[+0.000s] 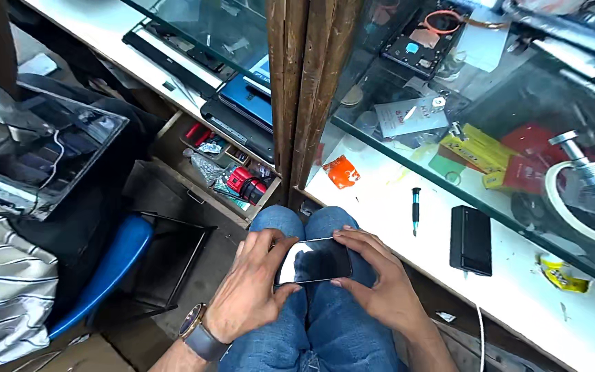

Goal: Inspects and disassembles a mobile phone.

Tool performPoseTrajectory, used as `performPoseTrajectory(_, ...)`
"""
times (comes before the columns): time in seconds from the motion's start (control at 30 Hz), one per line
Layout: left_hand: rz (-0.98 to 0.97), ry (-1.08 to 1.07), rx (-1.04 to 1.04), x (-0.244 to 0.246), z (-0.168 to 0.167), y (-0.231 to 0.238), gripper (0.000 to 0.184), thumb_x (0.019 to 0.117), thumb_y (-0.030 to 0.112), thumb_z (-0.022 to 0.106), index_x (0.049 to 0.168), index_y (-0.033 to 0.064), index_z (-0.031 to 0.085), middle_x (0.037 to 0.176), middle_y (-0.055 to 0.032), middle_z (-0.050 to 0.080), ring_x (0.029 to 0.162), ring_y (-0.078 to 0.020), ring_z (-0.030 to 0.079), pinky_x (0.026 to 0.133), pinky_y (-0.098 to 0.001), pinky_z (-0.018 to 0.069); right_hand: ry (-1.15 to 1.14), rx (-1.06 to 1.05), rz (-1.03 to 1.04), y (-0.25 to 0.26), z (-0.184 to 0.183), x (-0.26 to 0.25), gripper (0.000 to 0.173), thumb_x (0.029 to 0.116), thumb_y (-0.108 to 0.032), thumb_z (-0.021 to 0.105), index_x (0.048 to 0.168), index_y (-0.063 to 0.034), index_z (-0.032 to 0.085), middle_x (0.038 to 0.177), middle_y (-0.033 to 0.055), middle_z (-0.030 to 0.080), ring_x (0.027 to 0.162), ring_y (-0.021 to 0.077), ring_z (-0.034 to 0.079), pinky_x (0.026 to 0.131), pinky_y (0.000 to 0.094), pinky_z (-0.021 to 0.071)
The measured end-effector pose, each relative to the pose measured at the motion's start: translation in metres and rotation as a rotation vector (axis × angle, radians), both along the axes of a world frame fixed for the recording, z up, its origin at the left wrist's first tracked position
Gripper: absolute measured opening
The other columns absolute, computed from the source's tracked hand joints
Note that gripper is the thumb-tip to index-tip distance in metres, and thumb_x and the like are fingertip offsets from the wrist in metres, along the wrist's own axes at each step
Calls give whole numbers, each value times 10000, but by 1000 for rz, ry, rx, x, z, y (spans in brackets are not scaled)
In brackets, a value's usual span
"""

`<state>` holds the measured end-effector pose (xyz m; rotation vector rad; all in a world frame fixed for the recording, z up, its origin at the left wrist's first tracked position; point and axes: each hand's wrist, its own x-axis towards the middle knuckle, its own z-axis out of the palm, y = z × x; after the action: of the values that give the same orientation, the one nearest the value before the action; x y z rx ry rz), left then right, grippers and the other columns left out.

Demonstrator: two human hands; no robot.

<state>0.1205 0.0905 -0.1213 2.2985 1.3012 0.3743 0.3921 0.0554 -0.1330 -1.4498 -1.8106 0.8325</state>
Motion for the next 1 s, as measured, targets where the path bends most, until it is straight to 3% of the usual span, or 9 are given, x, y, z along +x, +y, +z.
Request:
performPoseTrajectory(0.13, 10, -37, 31, 1, -5, -1, 642, 817, 579, 705, 1363, 251, 624, 1264, 7, 591, 1187, -222, 544, 962, -460, 494, -41, -50, 1, 6, 11, 1, 637, 767, -299, 869, 1365, -309, 648, 1404, -136, 601, 1412, 106, 464, 1173, 397, 447)
performPoseTrajectory(0.57, -5, 6, 43, 0, -2, -1, 630, 829, 566, 695, 1355, 224, 630, 1256, -3, 594, 1172, -229, 548, 940, -449, 491, -139, -32, 14, 7, 21, -2, 618, 757, -303, 862, 1340, -311, 657, 1329, -154, 624, 1298, 81, 540, 1089, 353, 501)
performPoseTrajectory(1.0, -72, 21, 0, -1, 8, 5, 622, 862, 557, 669, 1369, 201, 622, 1308, 8, 594, 1237, -207, 531, 990, -428, 484, -111, -45, 66, 12, 22, 6, 652, 803, -420, 829, 1406, -304, 609, 1345, -143, 626, 1280, 74, 556, 1062, 337, 521)
